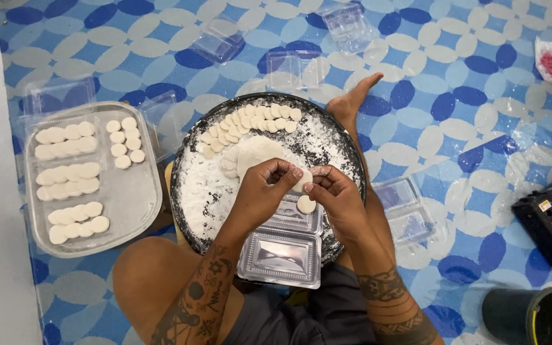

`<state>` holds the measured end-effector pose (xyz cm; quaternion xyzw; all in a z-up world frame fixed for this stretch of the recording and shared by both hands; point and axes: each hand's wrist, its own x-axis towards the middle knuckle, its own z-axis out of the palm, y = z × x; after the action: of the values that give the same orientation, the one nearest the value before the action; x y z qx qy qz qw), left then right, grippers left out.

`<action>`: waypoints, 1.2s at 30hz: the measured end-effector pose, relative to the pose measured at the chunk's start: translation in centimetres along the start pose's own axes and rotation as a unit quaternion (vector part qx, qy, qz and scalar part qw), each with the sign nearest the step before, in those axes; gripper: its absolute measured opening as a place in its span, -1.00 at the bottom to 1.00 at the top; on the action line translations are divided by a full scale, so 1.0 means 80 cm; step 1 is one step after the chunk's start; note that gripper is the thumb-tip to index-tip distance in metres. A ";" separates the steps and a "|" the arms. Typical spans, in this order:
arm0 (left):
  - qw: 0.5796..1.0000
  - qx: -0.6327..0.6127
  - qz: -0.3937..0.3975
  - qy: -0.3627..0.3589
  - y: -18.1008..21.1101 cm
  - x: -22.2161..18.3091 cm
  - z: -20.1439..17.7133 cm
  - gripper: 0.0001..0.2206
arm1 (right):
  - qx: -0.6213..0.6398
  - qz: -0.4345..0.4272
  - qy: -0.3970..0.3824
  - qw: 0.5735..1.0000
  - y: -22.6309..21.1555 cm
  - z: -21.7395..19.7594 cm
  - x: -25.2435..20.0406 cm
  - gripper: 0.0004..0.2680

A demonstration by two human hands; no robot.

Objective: A person sitting on the floor packages small dough pieces into plastic containers from a large central bowl.

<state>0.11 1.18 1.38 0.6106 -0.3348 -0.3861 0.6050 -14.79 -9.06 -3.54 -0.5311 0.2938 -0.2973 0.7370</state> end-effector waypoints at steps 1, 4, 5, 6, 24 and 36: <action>1.000 -0.001 0.002 0.003 0.005 -0.003 0.000 -0.81 | -0.001 -0.001 -0.003 1.000 -0.002 0.002 -0.001 -0.75; 1.000 -0.022 0.006 -0.015 0.015 -0.010 -0.001 -0.73 | 0.012 -0.006 0.013 1.000 -0.005 0.004 -0.002 -0.76; 1.000 -0.014 0.013 -0.025 0.015 -0.011 -0.002 -0.73 | 0.013 -0.006 0.013 1.000 -0.003 0.003 -0.001 -0.75; 0.999 -0.006 0.020 -0.035 0.014 -0.013 -0.002 -0.71 | 0.014 -0.006 0.015 1.000 0.000 0.001 -0.001 -0.74; 0.999 0.002 -0.023 -0.041 0.000 -0.007 -0.003 -0.77 | -0.039 0.015 0.014 0.999 -0.010 0.005 -0.006 -0.85; 0.994 -0.058 -0.059 -0.067 -0.014 0.003 0.010 -0.79 | 0.200 0.136 -0.017 0.970 0.018 -0.019 0.002 -0.80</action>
<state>-0.55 0.68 0.25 0.5662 -0.3152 -0.4794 0.5918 -15.66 -9.72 -5.35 -0.3329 0.2853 -0.2380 0.8667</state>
